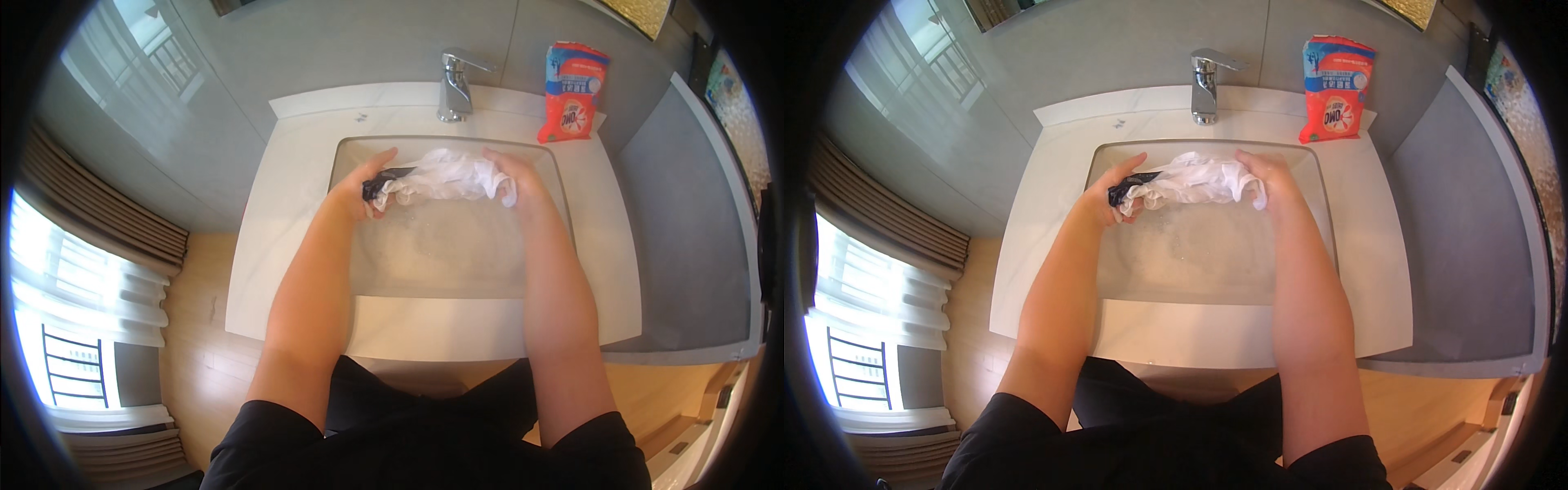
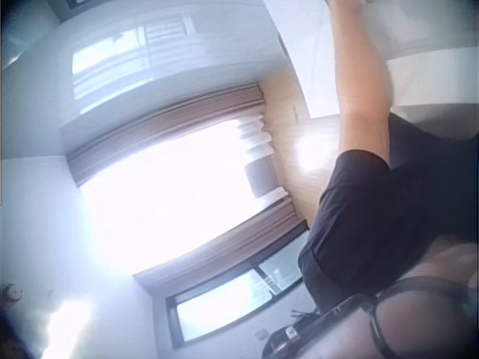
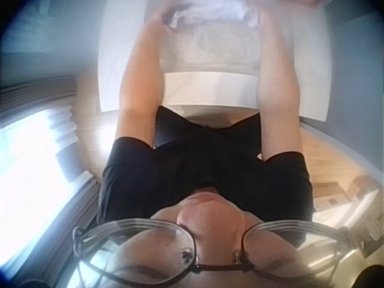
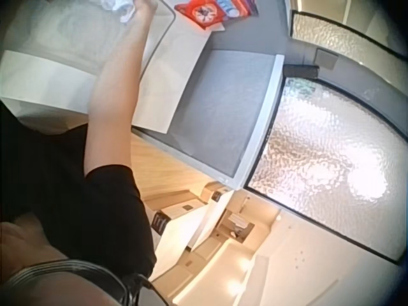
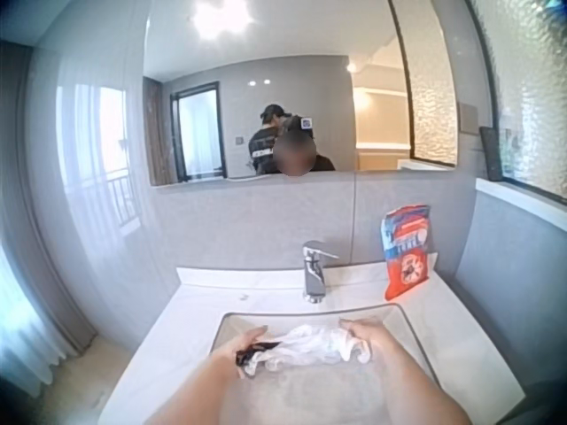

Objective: The person washes a white cloth by hand in a bathroom sink. They repeatedly submerge, agitate, and wring the cloth under running water, then rinse and wring it again multiple times.

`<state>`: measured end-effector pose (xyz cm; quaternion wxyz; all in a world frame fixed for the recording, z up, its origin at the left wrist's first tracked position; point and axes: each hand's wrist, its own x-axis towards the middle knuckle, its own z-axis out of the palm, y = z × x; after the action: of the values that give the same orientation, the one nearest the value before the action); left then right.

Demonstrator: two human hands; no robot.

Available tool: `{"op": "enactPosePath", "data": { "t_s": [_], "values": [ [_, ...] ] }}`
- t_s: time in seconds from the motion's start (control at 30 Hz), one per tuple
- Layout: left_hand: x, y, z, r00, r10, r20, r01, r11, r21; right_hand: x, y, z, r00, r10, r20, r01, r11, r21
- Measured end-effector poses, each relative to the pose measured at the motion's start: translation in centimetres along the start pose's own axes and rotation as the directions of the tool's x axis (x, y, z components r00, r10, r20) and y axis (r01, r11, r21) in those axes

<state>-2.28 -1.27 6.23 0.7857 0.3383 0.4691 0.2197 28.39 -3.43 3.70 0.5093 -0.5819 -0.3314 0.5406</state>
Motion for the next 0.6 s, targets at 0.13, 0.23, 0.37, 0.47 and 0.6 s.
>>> {"op": "enactPosePath", "data": {
  "t_s": [0.13,0.23,0.37,0.47,0.6],
  "values": [
    [2.0,-1.2,-2.0,0.925,0.274,-0.262,-0.107,0.852,0.513,-0.9,0.1,0.5,0.826,-0.487,-0.285,0.145,0.671,-0.727],
    [2.9,-1.6,-0.6,0.84,0.457,-0.291,0.043,0.478,0.877,-1.4,0.1,0.6,0.788,-0.543,-0.291,0.079,0.558,-0.826],
    [3.9,-3.1,-0.4,0.674,0.737,-0.045,-0.193,0.234,0.953,-0.6,1.3,1.5,0.862,-0.504,-0.056,0.228,0.483,-0.846],
    [4.5,-3.3,0.1,0.792,0.573,0.212,-0.361,0.16,0.919,0.3,2.8,1.7,0.934,-0.223,0.28,0.35,0.411,-0.842],
    [4.4,-5.0,1.1,0.782,0.482,0.394,-0.477,0.057,0.877,0.2,5.4,2.1,0.904,-0.08,0.419,0.424,0.282,-0.861]
  ]
}}
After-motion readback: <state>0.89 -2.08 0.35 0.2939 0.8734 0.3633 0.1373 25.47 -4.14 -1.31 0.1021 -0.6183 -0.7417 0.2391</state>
